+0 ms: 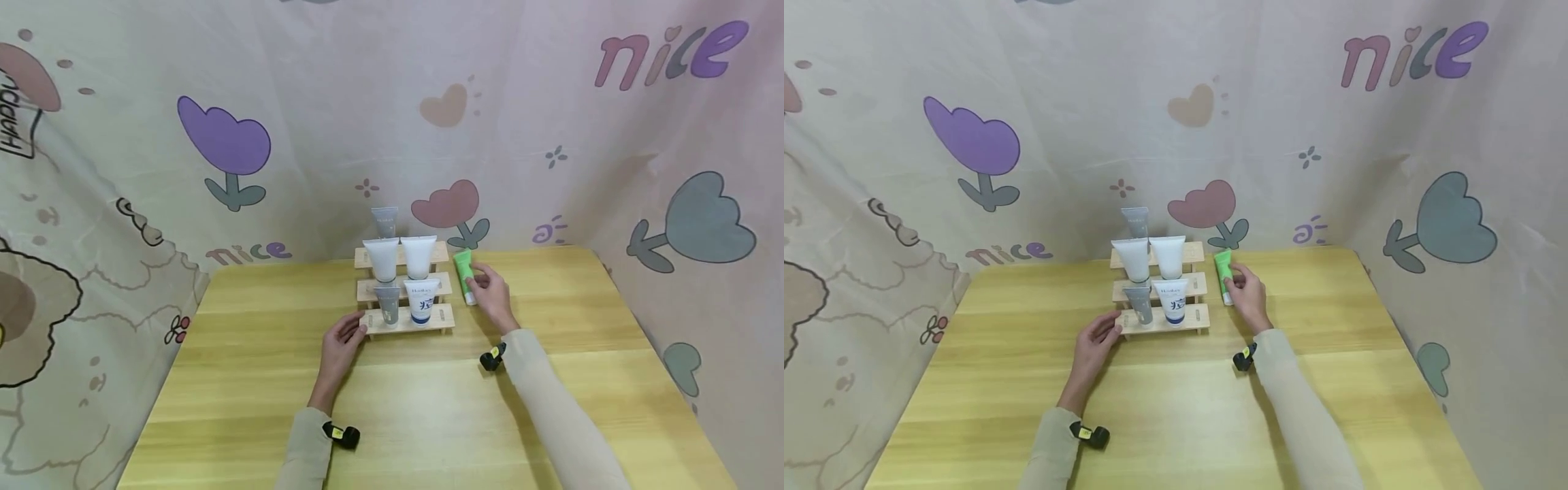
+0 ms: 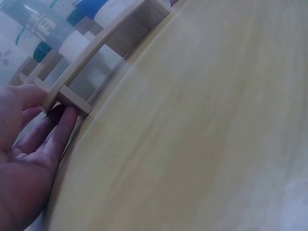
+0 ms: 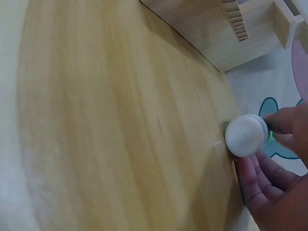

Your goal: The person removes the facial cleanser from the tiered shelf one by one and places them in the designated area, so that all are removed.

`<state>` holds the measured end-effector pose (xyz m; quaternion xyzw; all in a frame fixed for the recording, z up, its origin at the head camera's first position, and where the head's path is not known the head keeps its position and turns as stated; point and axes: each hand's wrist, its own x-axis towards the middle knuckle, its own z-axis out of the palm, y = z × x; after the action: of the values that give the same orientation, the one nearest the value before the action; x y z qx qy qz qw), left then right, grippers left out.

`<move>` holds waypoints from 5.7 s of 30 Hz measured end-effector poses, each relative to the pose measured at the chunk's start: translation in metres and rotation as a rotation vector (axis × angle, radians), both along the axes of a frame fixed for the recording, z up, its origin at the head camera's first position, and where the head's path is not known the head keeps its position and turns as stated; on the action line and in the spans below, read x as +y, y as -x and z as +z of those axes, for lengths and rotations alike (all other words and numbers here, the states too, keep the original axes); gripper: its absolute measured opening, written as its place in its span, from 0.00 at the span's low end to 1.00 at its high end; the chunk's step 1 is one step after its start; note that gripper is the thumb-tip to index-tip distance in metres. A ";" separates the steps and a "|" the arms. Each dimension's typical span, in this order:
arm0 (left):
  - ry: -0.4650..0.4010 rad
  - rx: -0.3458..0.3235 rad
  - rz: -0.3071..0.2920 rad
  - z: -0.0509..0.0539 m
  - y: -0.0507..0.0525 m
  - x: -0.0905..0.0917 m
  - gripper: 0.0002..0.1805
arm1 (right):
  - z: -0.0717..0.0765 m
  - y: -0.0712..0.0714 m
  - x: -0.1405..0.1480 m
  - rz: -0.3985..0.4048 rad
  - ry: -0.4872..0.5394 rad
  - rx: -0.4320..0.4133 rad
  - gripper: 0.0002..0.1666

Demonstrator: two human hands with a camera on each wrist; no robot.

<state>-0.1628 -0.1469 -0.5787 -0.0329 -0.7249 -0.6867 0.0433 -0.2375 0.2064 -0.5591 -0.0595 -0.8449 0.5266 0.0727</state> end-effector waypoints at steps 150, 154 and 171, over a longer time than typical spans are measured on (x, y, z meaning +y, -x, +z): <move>0.011 -0.009 -0.002 0.001 0.000 0.000 0.17 | 0.213 0.051 -0.094 0.474 0.177 0.119 0.14; 0.004 -0.005 -0.001 0.000 0.001 0.001 0.18 | 0.212 0.050 -0.083 0.422 0.216 0.180 0.17; 0.021 -0.008 0.008 -0.004 -0.003 -0.002 0.16 | 0.182 0.028 -0.037 0.380 0.393 0.176 0.17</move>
<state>-0.1602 -0.1491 -0.5828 -0.0276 -0.7323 -0.6790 0.0428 -0.2654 0.1698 -0.3769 0.1330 -0.7132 0.6875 0.0328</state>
